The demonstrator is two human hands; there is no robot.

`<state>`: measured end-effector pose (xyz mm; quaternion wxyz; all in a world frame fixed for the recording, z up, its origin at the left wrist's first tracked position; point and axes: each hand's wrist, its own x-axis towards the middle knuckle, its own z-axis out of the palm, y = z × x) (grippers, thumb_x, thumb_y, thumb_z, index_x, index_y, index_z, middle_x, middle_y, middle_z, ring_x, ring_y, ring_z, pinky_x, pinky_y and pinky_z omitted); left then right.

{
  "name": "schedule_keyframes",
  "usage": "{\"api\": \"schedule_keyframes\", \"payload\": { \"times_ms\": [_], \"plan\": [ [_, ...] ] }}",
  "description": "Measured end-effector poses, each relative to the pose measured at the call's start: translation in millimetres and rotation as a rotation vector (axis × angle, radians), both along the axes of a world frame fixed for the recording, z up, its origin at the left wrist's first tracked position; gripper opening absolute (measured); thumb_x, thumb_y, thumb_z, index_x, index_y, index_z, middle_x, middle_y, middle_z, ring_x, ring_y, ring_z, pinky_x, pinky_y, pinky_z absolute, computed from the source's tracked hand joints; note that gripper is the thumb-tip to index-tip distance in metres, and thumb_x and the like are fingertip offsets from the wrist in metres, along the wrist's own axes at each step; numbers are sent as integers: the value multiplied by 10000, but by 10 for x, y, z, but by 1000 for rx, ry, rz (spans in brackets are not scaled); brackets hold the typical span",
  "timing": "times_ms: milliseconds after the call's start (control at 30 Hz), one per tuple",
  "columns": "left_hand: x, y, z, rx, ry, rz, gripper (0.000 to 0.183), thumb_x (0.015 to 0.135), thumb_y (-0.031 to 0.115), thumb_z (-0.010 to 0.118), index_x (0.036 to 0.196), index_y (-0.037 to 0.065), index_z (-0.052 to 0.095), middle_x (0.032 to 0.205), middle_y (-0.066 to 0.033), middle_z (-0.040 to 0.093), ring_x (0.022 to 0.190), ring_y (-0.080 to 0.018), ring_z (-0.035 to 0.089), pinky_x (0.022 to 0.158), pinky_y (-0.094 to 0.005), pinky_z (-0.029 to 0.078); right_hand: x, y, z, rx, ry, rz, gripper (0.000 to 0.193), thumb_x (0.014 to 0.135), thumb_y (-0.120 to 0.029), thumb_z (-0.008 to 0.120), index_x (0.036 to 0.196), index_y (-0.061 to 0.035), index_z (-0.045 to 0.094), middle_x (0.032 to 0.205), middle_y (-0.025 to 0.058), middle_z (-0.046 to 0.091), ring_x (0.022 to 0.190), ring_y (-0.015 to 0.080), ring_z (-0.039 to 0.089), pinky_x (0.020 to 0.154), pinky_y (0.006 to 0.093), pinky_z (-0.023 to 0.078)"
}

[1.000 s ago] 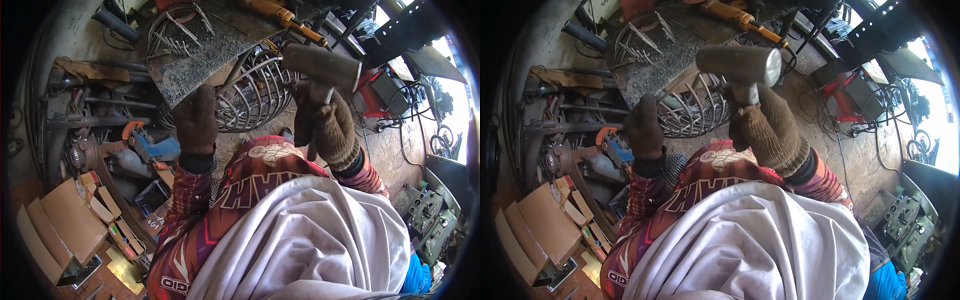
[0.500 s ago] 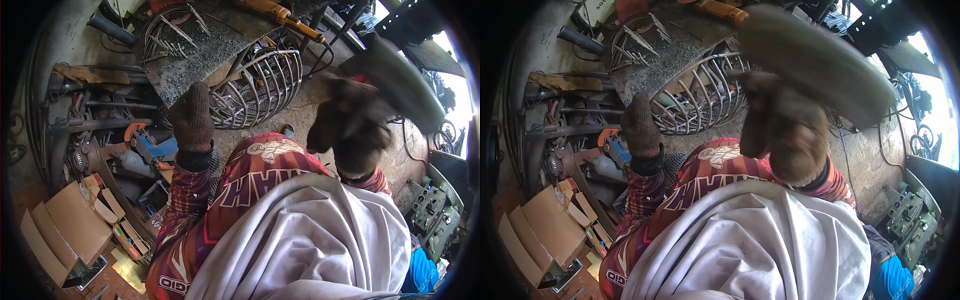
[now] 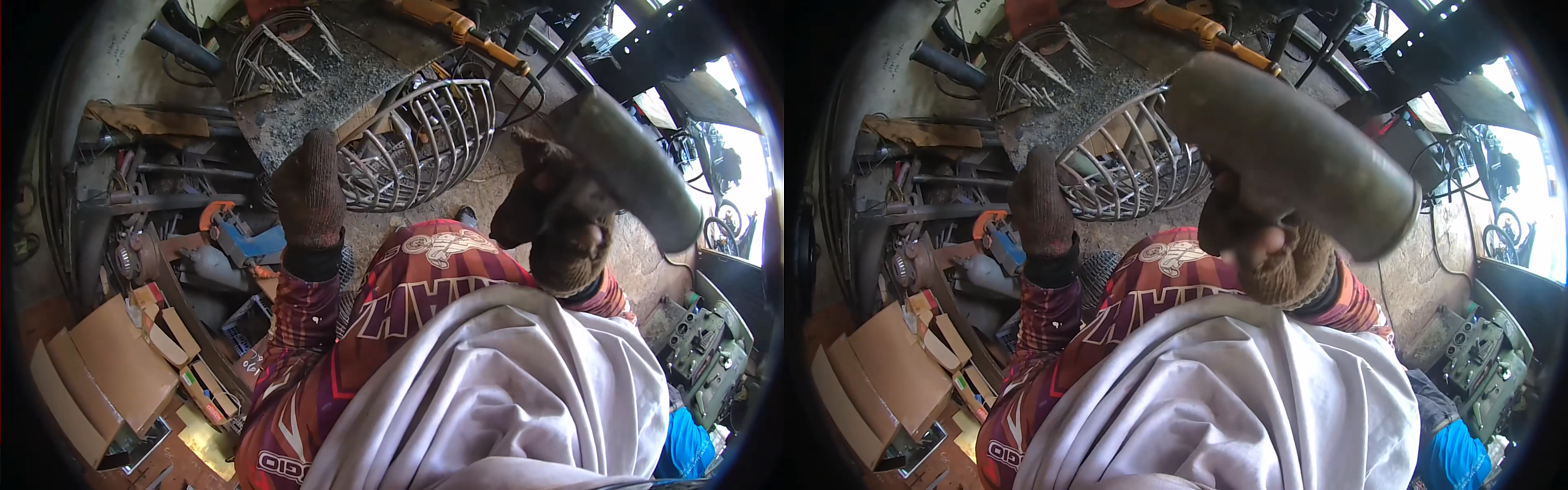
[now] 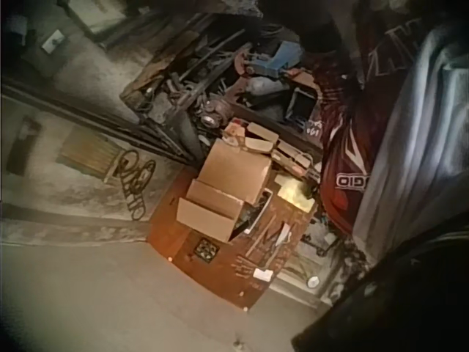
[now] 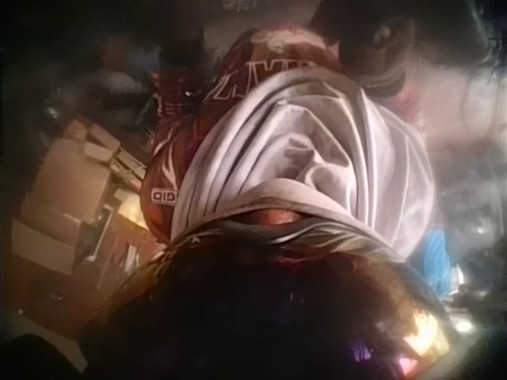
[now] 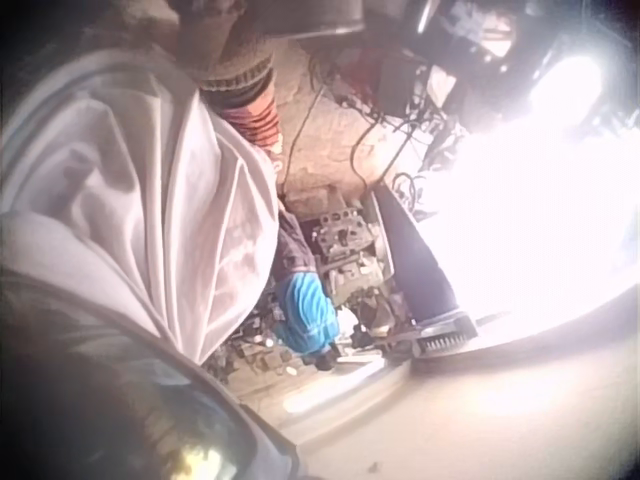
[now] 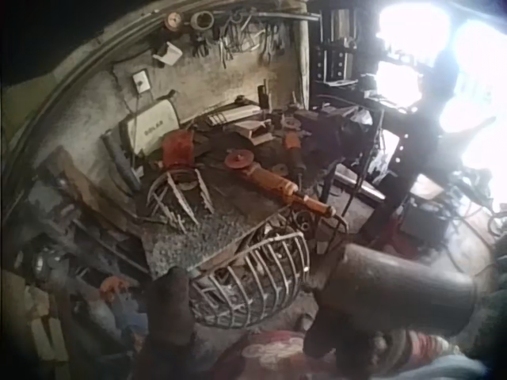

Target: The person uses an angle grinder to smooth a metal cage-like object and then uses a hammer to strike the metal.

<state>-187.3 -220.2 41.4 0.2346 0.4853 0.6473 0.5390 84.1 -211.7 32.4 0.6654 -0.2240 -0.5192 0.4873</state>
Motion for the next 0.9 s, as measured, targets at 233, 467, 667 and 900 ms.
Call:
{"api": "schedule_keyframes", "payload": {
  "times_ms": [233, 467, 667, 900],
  "plan": [
    [27, -11, 0, 14, -108, 18, 331, 970, 302, 626, 856, -6, 667, 670, 5, 598, 635, -58, 515, 581, -267, 406, -13, -93, 86, -144, -578, 269, 392, 867, -234, 696, 1196, -48, 593, 975, 103, 669, 834, 238, 660, 753, 363, 535],
    [121, 28, 181, -189, -45, 111, 374, 977, 341, 610, 757, 41, 652, 660, 49, 537, 636, -55, 429, 591, -258, 353, -172, 20, 362, -197, -933, 178, 410, 925, -264, 607, 1251, -22, 549, 876, 106, 678, 782, 250, 669, 710, 360, 536],
    [70, 47, 73, -120, -48, 107, 442, 965, 390, 611, 704, 34, 631, 639, 35, 551, 630, -71, 466, 610, -285, 381, -231, -18, 414, -259, -288, 111, 440, 963, -331, 573, 1256, -5, 541, 948, 148, 690, 779, 220, 673, 680, 345, 537],
    [26, 17, 66, -123, -33, 30, 432, 964, 377, 616, 707, 29, 620, 644, 39, 538, 645, -66, 435, 609, -285, 365, -210, -41, 402, -168, -594, 150, 486, 961, -383, 574, 1254, 2, 533, 884, 133, 665, 779, 236, 657, 704, 341, 506]
  ]
}}
